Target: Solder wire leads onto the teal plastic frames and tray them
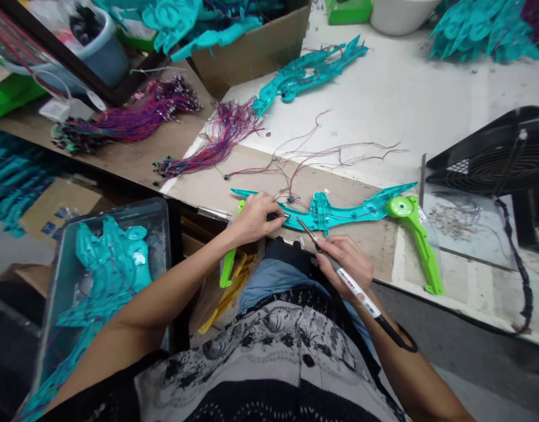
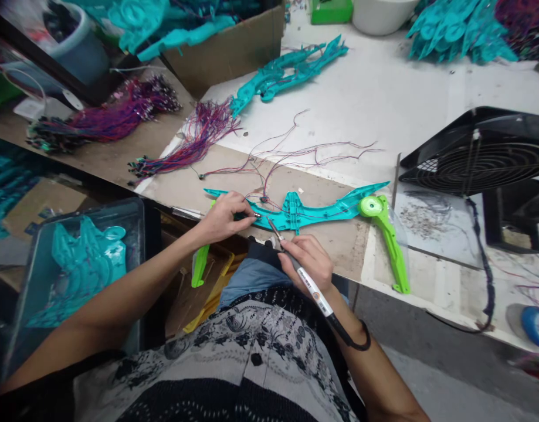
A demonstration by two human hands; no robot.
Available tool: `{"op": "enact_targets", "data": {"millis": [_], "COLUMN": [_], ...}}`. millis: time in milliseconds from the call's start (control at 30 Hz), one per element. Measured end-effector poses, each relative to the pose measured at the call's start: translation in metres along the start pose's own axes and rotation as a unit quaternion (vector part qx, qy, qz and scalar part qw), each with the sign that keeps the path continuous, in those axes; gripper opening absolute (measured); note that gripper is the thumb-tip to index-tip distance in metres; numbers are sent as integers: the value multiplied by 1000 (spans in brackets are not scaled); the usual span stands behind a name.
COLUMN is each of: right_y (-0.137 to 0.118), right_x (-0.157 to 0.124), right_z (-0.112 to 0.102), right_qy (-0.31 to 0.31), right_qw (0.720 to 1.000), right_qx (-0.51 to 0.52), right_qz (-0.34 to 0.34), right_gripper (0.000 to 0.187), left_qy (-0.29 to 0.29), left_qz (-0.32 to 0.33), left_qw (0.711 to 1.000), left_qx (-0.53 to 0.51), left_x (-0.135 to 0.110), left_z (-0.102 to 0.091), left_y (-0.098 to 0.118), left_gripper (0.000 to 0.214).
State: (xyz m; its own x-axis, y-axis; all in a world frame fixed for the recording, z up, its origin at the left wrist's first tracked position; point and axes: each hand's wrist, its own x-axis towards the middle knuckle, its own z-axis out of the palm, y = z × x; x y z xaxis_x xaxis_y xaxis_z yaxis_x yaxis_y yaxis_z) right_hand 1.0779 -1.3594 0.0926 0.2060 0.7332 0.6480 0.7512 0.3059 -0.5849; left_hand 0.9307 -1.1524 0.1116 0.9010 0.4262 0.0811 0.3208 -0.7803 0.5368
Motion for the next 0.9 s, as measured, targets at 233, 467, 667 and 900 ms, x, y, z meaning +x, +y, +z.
{"op": "enact_targets", "data": {"millis": [233, 467, 667, 900], "right_y": [2, 4, 4, 5], "right_x": [-4, -10, -11, -11], "right_z": [-17, -23, -23, -23], "right_qy": [45, 70, 70, 68], "right_qw": [998, 995, 995, 995], "right_qx": [-21, -33, -37, -33], "right_qz": [35, 55, 61, 58], "right_gripper": [38, 35, 33, 35], "left_qy": [-1, 2, 5, -2], "left_qz": [2, 1, 5, -3], "left_qw": [1000, 1000, 1000, 1000], "left_qx": [-3, -6, -11, -6], "left_x": [0, 0, 0, 0], "left_z": [0, 0, 0, -1], "left_y": [-1, -1, 0, 1], "left_gripper": [14, 14, 13, 13]}}
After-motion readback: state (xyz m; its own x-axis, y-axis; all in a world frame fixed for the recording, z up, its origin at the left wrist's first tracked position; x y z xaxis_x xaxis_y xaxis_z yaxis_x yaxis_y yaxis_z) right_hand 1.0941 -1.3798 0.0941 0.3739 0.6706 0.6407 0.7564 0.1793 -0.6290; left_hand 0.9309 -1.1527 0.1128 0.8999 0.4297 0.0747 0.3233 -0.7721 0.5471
